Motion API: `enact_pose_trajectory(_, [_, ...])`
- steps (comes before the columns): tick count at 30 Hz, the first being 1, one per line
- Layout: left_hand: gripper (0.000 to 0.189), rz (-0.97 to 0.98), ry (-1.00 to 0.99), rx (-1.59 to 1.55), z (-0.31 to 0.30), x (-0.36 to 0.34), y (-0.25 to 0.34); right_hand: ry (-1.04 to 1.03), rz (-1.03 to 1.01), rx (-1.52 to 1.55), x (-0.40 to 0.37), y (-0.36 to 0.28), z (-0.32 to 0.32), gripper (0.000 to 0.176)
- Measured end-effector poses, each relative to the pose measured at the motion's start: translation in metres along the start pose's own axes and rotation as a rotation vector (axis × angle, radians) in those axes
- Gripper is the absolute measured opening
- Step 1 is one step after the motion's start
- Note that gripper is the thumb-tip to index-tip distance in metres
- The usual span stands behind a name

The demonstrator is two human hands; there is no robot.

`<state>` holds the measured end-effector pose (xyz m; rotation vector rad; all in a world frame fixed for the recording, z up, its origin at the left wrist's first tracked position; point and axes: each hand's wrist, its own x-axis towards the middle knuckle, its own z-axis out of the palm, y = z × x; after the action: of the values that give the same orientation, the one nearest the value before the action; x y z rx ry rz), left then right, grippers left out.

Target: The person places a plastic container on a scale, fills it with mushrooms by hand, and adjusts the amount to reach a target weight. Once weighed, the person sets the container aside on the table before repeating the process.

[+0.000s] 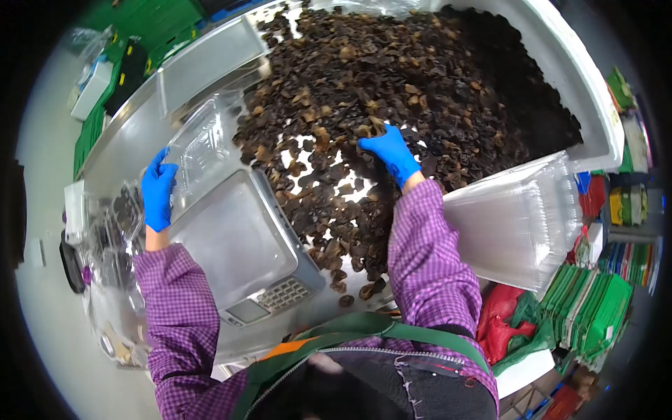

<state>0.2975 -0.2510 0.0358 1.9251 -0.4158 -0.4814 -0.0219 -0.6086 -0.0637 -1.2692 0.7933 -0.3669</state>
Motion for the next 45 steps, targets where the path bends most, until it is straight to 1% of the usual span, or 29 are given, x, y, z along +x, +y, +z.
enact_pose_trajectory(2, [0.047, 0.228, 0.160, 0.065, 0.001, -0.051, 0.016, -0.118, 0.075, 0.003, -0.040, -0.045, 0.037, 0.060])
enact_pose_trajectory(4, [0.048, 0.233, 0.222, 0.109, 0.009, -0.098, 0.016, -0.111, -0.028, 0.153, -0.073, -0.069, 0.082, 0.049])
enact_pose_trajectory(5, [0.049, 0.260, 0.249, 0.149, 0.010, -0.119, 0.014, -0.237, 0.012, 0.133, -0.086, -0.082, 0.100, 0.039])
enact_pose_trajectory(6, [0.053, 0.230, 0.227, 0.026, 0.012, -0.135, 0.001, -0.338, -0.028, 0.175, -0.091, -0.081, 0.120, 0.039])
enact_pose_trajectory(8, [0.053, 0.151, 0.299, -0.006, 0.021, -0.165, -0.008, -0.393, -0.130, 0.171, -0.118, -0.089, 0.172, 0.039])
enact_pose_trajectory(9, [0.052, 0.051, 0.280, -0.015, 0.023, -0.179, -0.002, -0.458, -0.087, 0.123, -0.131, -0.085, 0.196, 0.040])
enact_pose_trajectory(10, [0.051, 0.154, 0.316, -0.102, 0.025, -0.183, -0.020, -0.506, -0.047, 0.074, -0.140, -0.082, 0.207, 0.042])
enact_pose_trajectory(11, [0.051, 0.134, 0.308, -0.155, 0.025, -0.190, -0.021, -0.509, 0.053, 0.132, -0.140, -0.085, 0.198, 0.045])
enact_pose_trajectory(12, [0.052, 0.112, 0.298, -0.207, 0.028, -0.198, -0.022, -0.558, -0.064, 0.105, -0.154, -0.054, 0.242, 0.056])
enact_pose_trajectory(14, [0.052, 0.005, 0.258, -0.292, 0.033, -0.213, -0.014, -0.303, -0.675, -0.636, -0.151, -0.006, 0.275, 0.070])
enact_pose_trajectory(16, [0.049, 0.090, 0.262, -0.247, 0.029, -0.210, -0.047, -0.366, -0.542, -0.931, -0.163, -0.010, 0.289, 0.085])
enact_pose_trajectory(20, [0.049, 0.046, 0.233, -0.302, 0.030, -0.206, -0.053, -0.341, -0.687, -1.092, -0.175, -0.019, 0.276, 0.095])
enact_pose_trajectory(22, [0.048, -0.031, 0.162, -0.242, 0.020, -0.204, -0.068, -0.457, -0.655, -0.742, -0.171, -0.023, 0.256, 0.092])
enact_pose_trajectory(24, [0.046, -0.087, 0.130, -0.220, 0.017, -0.205, -0.067, -0.258, -0.678, -0.690, -0.149, -0.034, 0.220, 0.076])
enact_pose_trajectory(25, [0.045, -0.106, 0.146, -0.232, 0.017, -0.207, -0.064, -0.095, -0.757, -0.643, -0.122, -0.015, 0.201, 0.066])
enact_pose_trajectory(26, [0.044, -0.129, 0.166, -0.243, 0.017, -0.211, -0.063, -0.035, -0.635, -0.587, -0.108, -0.021, 0.177, 0.059])
enact_pose_trajectory(28, [0.045, -0.164, 0.161, -0.229, 0.013, -0.218, -0.067, 0.141, -0.727, -0.871, -0.068, 0.019, 0.138, 0.062])
enact_pose_trajectory(29, [0.045, -0.142, 0.161, -0.214, 0.017, -0.219, -0.062, 0.126, -0.589, -1.092, -0.070, 0.029, 0.131, 0.064])
enact_pose_trajectory(30, [0.045, -0.119, 0.163, -0.199, 0.020, -0.220, -0.058, 0.081, -0.667, -1.224, -0.067, 0.054, 0.123, 0.062])
enact_pose_trajectory(32, [0.046, -0.142, 0.182, -0.186, 0.019, -0.225, -0.054, -0.236, -0.581, -1.202, -0.062, 0.077, 0.116, 0.055])
enact_pose_trajectory(34, [0.046, -0.086, 0.216, -0.151, 0.020, -0.230, -0.053, -0.268, -0.508, -1.155, -0.060, 0.088, 0.111, 0.045])
enact_pose_trajectory(36, [0.045, -0.122, 0.261, -0.185, 0.019, -0.231, -0.052, -0.336, -0.396, -1.125, -0.065, 0.065, 0.102, 0.040])
enact_pose_trajectory(37, [0.044, -0.075, 0.243, -0.139, 0.016, -0.234, -0.053, -0.211, -0.397, -1.095, -0.069, 0.060, 0.100, 0.033])
enact_pose_trajectory(38, [0.042, -0.035, 0.234, -0.085, 0.011, -0.240, -0.053, -0.265, -0.293, -1.008, -0.066, 0.054, 0.093, 0.038])
enact_pose_trajectory(39, [0.042, -0.057, 0.277, -0.078, 0.008, -0.245, -0.054, -0.185, -0.390, -0.990, -0.074, 0.037, 0.091, 0.033])
enact_pose_trajectory(41, [0.047, -0.026, 0.264, -0.083, 0.006, -0.251, -0.053, -0.154, -0.501, -0.779, -0.080, 0.014, 0.095, 0.028])
enact_pose_trajectory(43, [0.054, 0.043, 0.261, -0.025, 0.009, -0.248, -0.050, -0.202, -0.430, -0.592, -0.109, -0.032, 0.117, 0.031])
enact_pose_trajectory(44, [0.058, 0.089, 0.264, 0.036, 0.011, -0.247, -0.047, -0.275, -0.422, -0.388, -0.112, -0.033, 0.127, 0.031])
enact_pose_trajectory(45, [0.058, 0.079, 0.285, 0.037, 0.014, -0.246, -0.042, -0.320, -0.496, -0.417, -0.128, -0.052, 0.143, 0.031])
